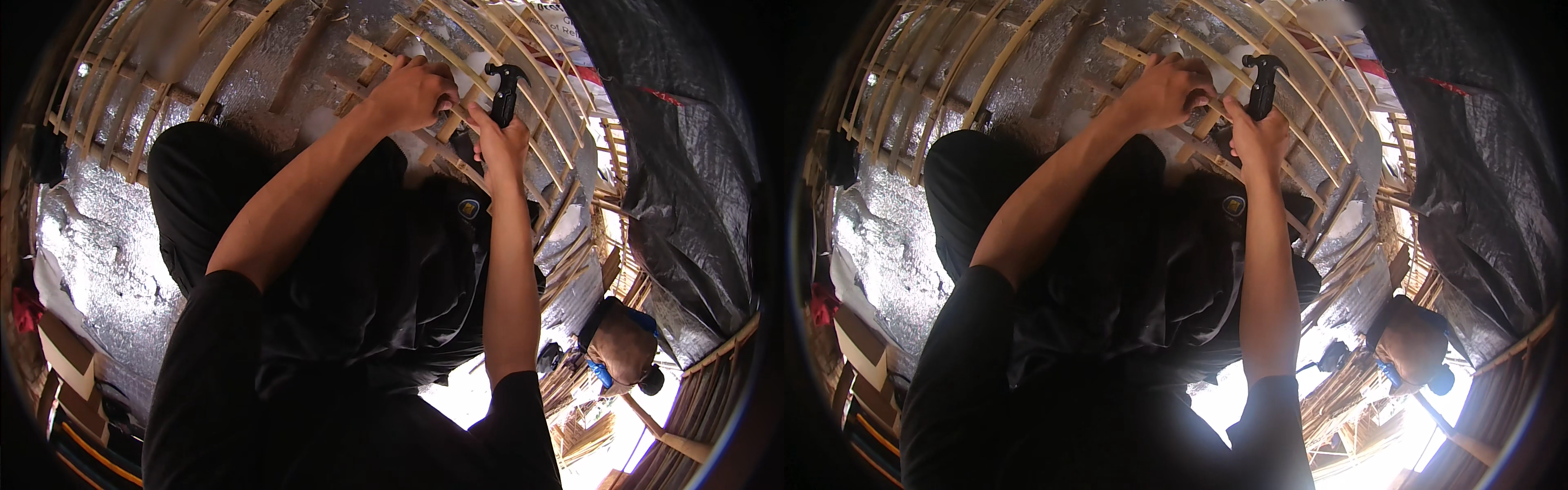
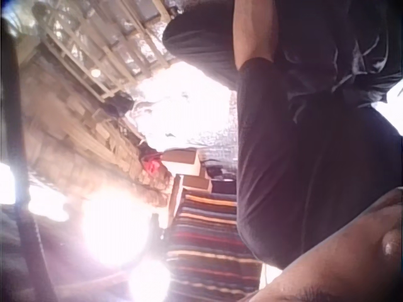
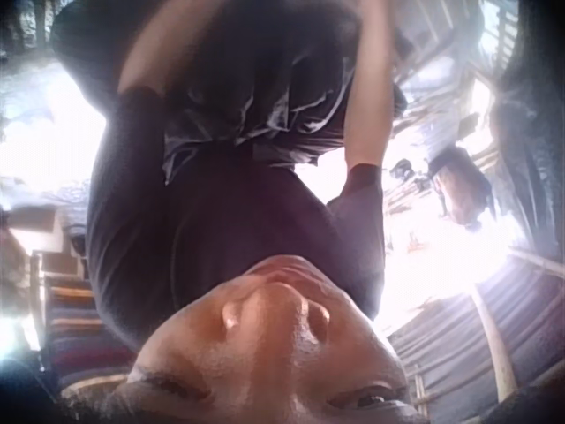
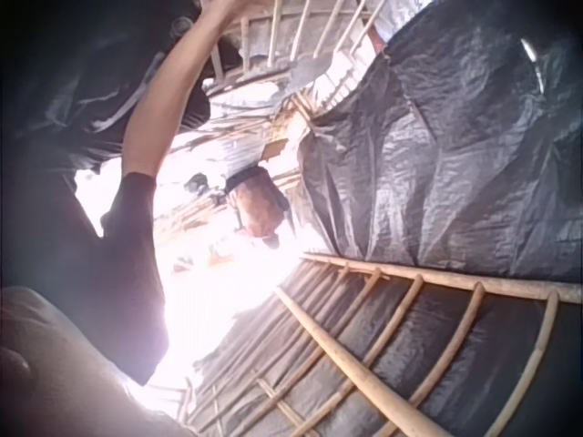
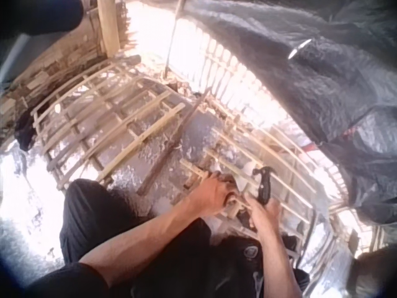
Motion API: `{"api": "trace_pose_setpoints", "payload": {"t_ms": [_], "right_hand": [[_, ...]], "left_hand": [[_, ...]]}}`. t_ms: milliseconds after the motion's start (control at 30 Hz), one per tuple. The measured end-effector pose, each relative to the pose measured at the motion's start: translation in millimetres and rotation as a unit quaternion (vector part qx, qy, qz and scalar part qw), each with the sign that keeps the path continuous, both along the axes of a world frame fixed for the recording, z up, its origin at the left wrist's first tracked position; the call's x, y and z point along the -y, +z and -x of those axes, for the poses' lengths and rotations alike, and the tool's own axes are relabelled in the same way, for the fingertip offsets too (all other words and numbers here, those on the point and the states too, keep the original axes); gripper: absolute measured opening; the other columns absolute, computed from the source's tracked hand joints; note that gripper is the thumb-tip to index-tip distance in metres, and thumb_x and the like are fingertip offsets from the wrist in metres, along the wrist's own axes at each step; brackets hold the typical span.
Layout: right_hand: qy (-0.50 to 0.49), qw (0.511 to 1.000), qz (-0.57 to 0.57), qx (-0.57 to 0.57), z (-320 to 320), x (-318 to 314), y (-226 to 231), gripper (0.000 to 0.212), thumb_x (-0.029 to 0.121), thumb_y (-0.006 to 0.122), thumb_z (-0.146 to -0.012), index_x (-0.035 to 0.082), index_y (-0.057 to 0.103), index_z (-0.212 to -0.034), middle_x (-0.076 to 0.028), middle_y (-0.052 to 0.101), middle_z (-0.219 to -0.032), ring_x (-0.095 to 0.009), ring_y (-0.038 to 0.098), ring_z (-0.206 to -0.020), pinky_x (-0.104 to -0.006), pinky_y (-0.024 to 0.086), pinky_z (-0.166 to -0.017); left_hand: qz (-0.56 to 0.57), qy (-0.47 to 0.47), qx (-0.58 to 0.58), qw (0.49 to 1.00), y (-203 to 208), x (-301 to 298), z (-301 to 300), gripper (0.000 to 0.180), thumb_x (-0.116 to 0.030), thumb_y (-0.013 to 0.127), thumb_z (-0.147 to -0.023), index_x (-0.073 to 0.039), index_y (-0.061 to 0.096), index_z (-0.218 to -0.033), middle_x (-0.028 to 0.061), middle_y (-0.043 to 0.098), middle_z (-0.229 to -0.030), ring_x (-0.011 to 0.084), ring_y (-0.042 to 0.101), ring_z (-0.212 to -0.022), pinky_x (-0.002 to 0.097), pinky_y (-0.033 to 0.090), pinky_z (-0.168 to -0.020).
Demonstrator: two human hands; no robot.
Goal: The person hammers thin bamboo strips into a wooden lattice frame while sitting on the ground. They position each strip and secure it by driving fasteners with a hammer.
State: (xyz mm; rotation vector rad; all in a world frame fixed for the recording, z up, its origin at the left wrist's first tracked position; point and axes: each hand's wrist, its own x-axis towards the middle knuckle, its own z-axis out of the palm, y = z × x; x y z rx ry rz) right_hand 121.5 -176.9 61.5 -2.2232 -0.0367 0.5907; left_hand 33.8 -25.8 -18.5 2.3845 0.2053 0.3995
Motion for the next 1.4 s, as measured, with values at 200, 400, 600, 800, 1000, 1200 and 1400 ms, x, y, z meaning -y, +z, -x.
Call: {"api": "trace_pose_setpoints", "payload": {"t_ms": [200, 400, 600, 800, 1000, 1200, 1400], "right_hand": [[0.004, 1.000, -0.015, 0.000, -5, 1, -9, 0.030, 0.026, 0.082, -0.089, -0.002, 0.072, -0.091, -0.007, 0.072, -0.076, -0.013, 0.059, -0.049, -0.0293, 0.046, -0.042], [0.095, 0.981, 0.108, 0.130, 2, 22, 5, 0.037, 0.033, 0.067, -0.097, -0.004, 0.069, -0.104, -0.020, 0.072, -0.085, -0.034, 0.072, -0.074, -0.0461, 0.055, -0.070], [0.270, 0.932, 0.070, 0.231, 17, 29, 86, 0.037, 0.029, 0.062, -0.103, 0.000, 0.066, -0.126, -0.025, 0.072, -0.091, -0.044, 0.071, -0.085, -0.0511, 0.052, -0.080], [0.424, 0.835, 0.197, 0.289, -3, 19, 111, 0.037, 0.025, 0.063, -0.103, 0.001, 0.065, -0.131, -0.026, 0.073, -0.091, -0.043, 0.073, -0.086, -0.0473, 0.055, -0.075], [0.506, 0.771, 0.323, 0.213, -7, -8, 120, 0.040, 0.026, 0.065, -0.102, -0.001, 0.065, -0.132, -0.029, 0.072, -0.092, -0.048, 0.071, -0.094, -0.0514, 0.055, -0.080], [0.457, 0.827, 0.193, 0.266, -5, -22, 132, 0.036, 0.025, 0.065, -0.101, 0.002, 0.067, -0.128, -0.030, 0.071, -0.091, -0.049, 0.070, -0.092, -0.0541, 0.054, -0.080], [0.374, 0.888, 0.181, 0.195, -12, 19, 114, 0.038, 0.031, 0.065, -0.104, 0.000, 0.067, -0.126, -0.023, 0.072, -0.089, -0.038, 0.073, -0.083, -0.0440, 0.054, -0.077]], "left_hand": [[0.018, 0.000, 0.010, 1.000, -2, 1, -1, 0.015, -0.018, 0.075, -0.086, -0.024, 0.080, -0.099, -0.0023, 0.070, -0.114, 0.0258, 0.061, -0.114, 0.0449, 0.040, -0.100], [0.014, -0.009, 0.011, 1.000, -2, 1, -4, 0.010, -0.025, 0.077, -0.091, -0.020, 0.079, -0.100, -0.0044, 0.072, -0.111, 0.0246, 0.064, -0.109, 0.0482, 0.043, -0.095], [0.033, 0.021, 0.022, 0.999, -10, 1, -8, 0.009, -0.016, 0.078, -0.082, -0.018, 0.079, -0.091, -0.0012, 0.078, -0.093, 0.0243, 0.069, -0.104, 0.0447, 0.045, -0.095], [0.014, -0.001, -0.024, 1.000, -4, -2, -7, 0.013, -0.025, 0.081, -0.088, -0.018, 0.078, -0.098, -0.0011, 0.076, -0.106, 0.0256, 0.068, -0.109, 0.0468, 0.048, -0.094], [0.050, -0.012, -0.027, 0.998, -6, -4, -9, 0.012, -0.025, 0.082, -0.088, -0.017, 0.081, -0.098, -0.0010, 0.078, -0.102, 0.0271, 0.068, -0.107, 0.0457, 0.048, -0.096], [0.038, -0.002, -0.027, 0.999, -6, -4, -7, 0.014, -0.025, 0.082, -0.088, -0.018, 0.082, -0.100, 0.0000, 0.078, -0.106, 0.0271, 0.070, -0.105, 0.0457, 0.048, -0.096], [0.027, -0.003, -0.041, 0.999, 0, 1, -4, 0.012, -0.026, 0.081, -0.089, -0.019, 0.079, -0.098, -0.0001, 0.077, -0.105, 0.0278, 0.066, -0.111, 0.0462, 0.046, -0.097]]}}
